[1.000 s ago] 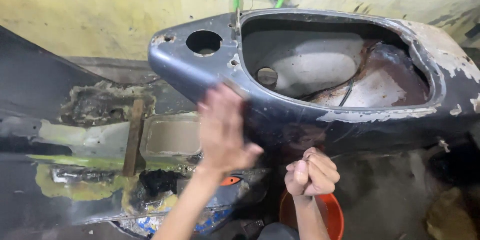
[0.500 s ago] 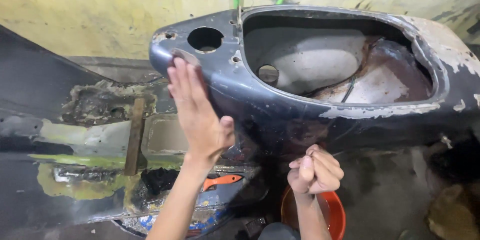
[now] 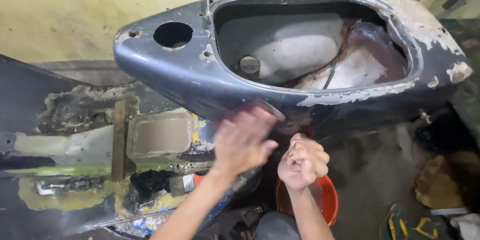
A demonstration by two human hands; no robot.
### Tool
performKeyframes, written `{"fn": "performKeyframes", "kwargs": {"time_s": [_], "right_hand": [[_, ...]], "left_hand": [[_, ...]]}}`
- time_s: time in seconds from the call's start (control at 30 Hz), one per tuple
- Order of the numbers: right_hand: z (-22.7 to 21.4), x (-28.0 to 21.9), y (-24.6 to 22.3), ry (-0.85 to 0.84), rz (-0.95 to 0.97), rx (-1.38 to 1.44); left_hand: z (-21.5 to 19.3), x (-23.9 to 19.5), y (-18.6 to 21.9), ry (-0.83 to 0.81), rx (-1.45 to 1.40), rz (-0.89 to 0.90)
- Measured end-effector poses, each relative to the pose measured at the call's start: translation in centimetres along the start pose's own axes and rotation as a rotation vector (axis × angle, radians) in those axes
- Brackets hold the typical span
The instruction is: The person sands the surface of a dark gray car fender using a red sanding block. They work on the curved edges and flat areas, occasionally dipping the sanding block into a red bucket of water.
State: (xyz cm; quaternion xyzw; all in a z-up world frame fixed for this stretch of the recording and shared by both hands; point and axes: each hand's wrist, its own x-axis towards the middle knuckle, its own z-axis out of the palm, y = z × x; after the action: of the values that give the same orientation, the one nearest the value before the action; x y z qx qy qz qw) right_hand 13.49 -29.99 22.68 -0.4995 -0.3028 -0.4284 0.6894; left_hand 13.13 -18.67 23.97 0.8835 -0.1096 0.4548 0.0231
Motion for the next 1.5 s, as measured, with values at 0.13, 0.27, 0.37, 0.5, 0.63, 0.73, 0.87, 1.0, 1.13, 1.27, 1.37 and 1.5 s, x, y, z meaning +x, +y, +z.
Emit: {"fn": "performKeyframes", "kwargs": {"time_s": [0.13, 0.27, 0.37, 0.5, 0.63, 0.73, 0.87, 1.0, 1.13, 1.27, 1.37, 1.5], "right_hand": [[0.3, 0.3, -0.5, -0.016, 0.033, 0.014], [0.0, 0.0, -0.6, 0.012, 0.023, 0.003], [-0.2, 0.0, 0.1, 0.027, 0.006, 0.047], [0.0, 0.4, -1.0, -0.003, 0.076, 0.055], [0.1, 0.5, -0.3, 0.041, 0.059, 0.093], [-0.2, 0.2, -0.6, -0.017, 0.025, 0.018], [0.3, 0.4, 0.2, 0.05, 0.025, 0.108], [0.0, 0.7, 1.5, 0.046, -0.228, 0.038], [0.3, 1.2, 1.5, 0.051, -0.274, 0.043], [0.6, 0.7, 1.3, 0.104, -0.227, 0.011], [0.4, 0.8, 1.2, 0.092, -0.213, 0.025], [0.4, 0.9, 0.9, 0.067, -0.185, 0.009]], "left_hand": [[3.2, -3.2, -2.1, 0.01, 0.148, 0.234], [2.3, -2.1, -2.4, 0.132, -0.065, -0.149], [5.8, -5.7, -0.6, 0.095, 0.078, 0.235], [4.7, -4.6, -1.7, 0.239, -0.07, -0.149], [5.8, -6.2, -2.8, 0.163, -0.061, -0.156], [10.4, -13.2, 0.0, -0.024, -0.468, 0.219], [12.0, -11.6, -2.8, -0.015, 0.243, 0.311], [5.5, -8.1, -2.5, -0.169, -0.235, 0.155], [6.0, -9.1, -1.1, -0.004, -0.313, 0.197], [5.8, -7.0, -1.6, 0.116, -0.149, 0.066], [6.7, -8.5, -0.1, 0.176, -0.197, 0.052], [4.2, -6.5, 0.6, 0.152, -0.254, 0.071]]}}
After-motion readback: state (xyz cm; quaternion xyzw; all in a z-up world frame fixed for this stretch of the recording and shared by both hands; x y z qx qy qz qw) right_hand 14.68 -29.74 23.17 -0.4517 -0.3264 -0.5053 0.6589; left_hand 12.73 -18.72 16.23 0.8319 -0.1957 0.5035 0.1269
